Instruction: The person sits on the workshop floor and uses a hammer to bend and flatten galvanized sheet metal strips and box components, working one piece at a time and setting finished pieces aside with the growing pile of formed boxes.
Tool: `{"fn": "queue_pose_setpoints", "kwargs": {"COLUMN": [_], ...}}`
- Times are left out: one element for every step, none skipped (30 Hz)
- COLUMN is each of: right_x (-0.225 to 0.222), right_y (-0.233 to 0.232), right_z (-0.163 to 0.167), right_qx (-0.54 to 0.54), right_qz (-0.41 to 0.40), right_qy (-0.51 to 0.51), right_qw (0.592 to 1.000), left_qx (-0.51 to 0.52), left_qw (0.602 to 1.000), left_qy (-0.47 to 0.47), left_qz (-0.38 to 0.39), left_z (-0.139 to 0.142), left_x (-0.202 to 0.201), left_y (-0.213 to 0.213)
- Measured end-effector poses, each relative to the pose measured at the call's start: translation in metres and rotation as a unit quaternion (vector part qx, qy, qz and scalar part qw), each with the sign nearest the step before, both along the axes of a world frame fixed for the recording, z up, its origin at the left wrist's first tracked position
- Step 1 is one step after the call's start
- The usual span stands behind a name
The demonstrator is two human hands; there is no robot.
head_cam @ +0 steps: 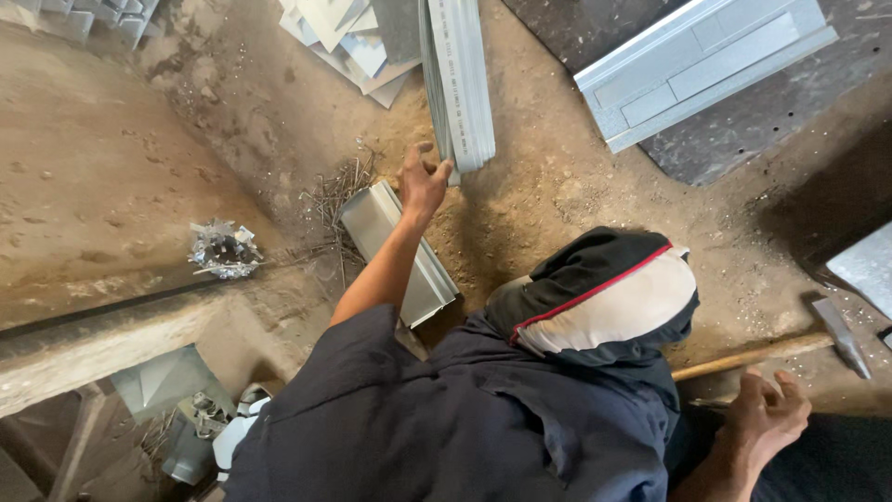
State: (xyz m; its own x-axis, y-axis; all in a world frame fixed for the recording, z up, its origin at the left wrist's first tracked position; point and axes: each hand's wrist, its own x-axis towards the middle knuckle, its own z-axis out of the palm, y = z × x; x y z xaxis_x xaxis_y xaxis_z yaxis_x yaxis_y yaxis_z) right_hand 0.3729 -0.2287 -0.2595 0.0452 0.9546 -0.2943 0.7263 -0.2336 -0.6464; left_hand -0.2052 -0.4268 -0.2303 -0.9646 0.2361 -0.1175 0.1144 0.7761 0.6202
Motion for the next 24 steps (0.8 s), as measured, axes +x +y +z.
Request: {"fn": "queue_pose_setpoints", "kwargs": {"right_x": [-0.001, -0.003, -0.005, -0.008, -0.010, -0.013, -0.016, -0.018, -0.020, -0.021, -0.021, -0.021, -0.020, -0.019, -0.018, -0.016, -0.014, -0.013, -0.012, -0.011, -0.010, -0.010, -0.011, -0.013], "right_y": [0.000, 0.000, -0.001, -0.001, -0.001, -0.002, -0.002, -0.002, -0.002, -0.002, -0.002, -0.003, -0.003, -0.004, -0.005, -0.005, -0.005, -0.005, -0.004, -0.002, 0.001, 0.004, 0.007, 0.010], "right_z": [0.002, 0.005, 0.008, 0.012, 0.015, 0.019, 0.022, 0.025, 0.027, 0.030, 0.032, 0.034, 0.035, 0.036, 0.036, 0.034, 0.033, 0.030, 0.028, 0.025, 0.024, 0.023, 0.025, 0.028], "right_qx": [0.005, 0.011, 0.016, 0.000, -0.017, -0.033, -0.036, -0.039, -0.041, -0.050, -0.060, -0.070, -0.064, -0.057, -0.052, -0.063, -0.074, -0.084, -0.098, -0.111, -0.122, -0.102, -0.080, -0.056], "right_qz": [0.012, 0.025, 0.037, 0.021, 0.007, -0.010, -0.006, -0.003, -0.001, -0.008, -0.015, -0.020, -0.025, -0.032, -0.037, -0.026, -0.013, -0.001, -0.006, -0.008, -0.011, 0.021, 0.052, 0.084], "right_qy": [0.000, 0.001, 0.004, 0.047, 0.091, 0.134, 0.135, 0.135, 0.137, 0.149, 0.158, 0.166, 0.178, 0.193, 0.207, 0.182, 0.158, 0.136, 0.139, 0.139, 0.143, 0.104, 0.065, 0.023], "right_qw": [1.000, 1.000, 0.999, 0.999, 0.996, 0.990, 0.990, 0.990, 0.990, 0.988, 0.985, 0.983, 0.982, 0.979, 0.976, 0.981, 0.985, 0.987, 0.985, 0.984, 0.982, 0.989, 0.993, 0.995], "left_qx": [0.018, 0.017, 0.016, 0.015, 0.005, -0.005, -0.014, -0.034, -0.054, -0.074, -0.078, -0.080, -0.080, -0.063, -0.047, -0.025, -0.002, 0.025, 0.051, 0.083, 0.116, 0.116, 0.116, 0.155], "left_qw": [1.000, 0.999, 0.999, 0.998, 0.998, 0.998, 0.999, 0.999, 0.998, 0.997, 0.997, 0.996, 0.995, 0.995, 0.994, 0.997, 0.998, 0.993, 0.983, 0.973, 0.960, 0.940, 0.915, 0.905], "left_qy": [-0.013, -0.032, -0.048, -0.065, -0.060, -0.054, -0.048, -0.034, -0.019, -0.005, 0.015, 0.034, 0.055, 0.078, 0.101, 0.065, 0.029, 0.100, 0.169, 0.207, 0.247, 0.318, 0.386, 0.397], "left_qz": [0.010, 0.004, -0.002, -0.007, -0.007, -0.008, -0.013, -0.013, -0.014, -0.014, -0.016, -0.017, -0.019, -0.014, -0.008, 0.027, 0.063, 0.058, 0.055, 0.061, 0.063, 0.046, 0.027, -0.005], "left_z": [-0.002, -0.006, -0.010, -0.015, -0.021, -0.027, -0.033, -0.038, -0.041, -0.043, -0.041, -0.036, -0.029, -0.018, -0.004, 0.014, 0.033, 0.055, 0.077, 0.100, 0.124, 0.149, 0.174, 0.197], "left_x": [0.005, 0.008, 0.009, 0.008, 0.008, 0.007, 0.006, 0.006, 0.007, 0.009, 0.011, 0.013, 0.014, 0.013, 0.012, 0.007, 0.003, -0.004, -0.009, -0.015, -0.020, -0.023, -0.025, -0.021], "left_y": [-0.002, -0.004, -0.005, -0.006, -0.007, -0.008, -0.009, -0.010, -0.011, -0.012, -0.014, -0.017, -0.019, -0.023, -0.026, -0.030, -0.034, -0.036, -0.037, -0.036, -0.033, -0.029, -0.022, -0.014]}}
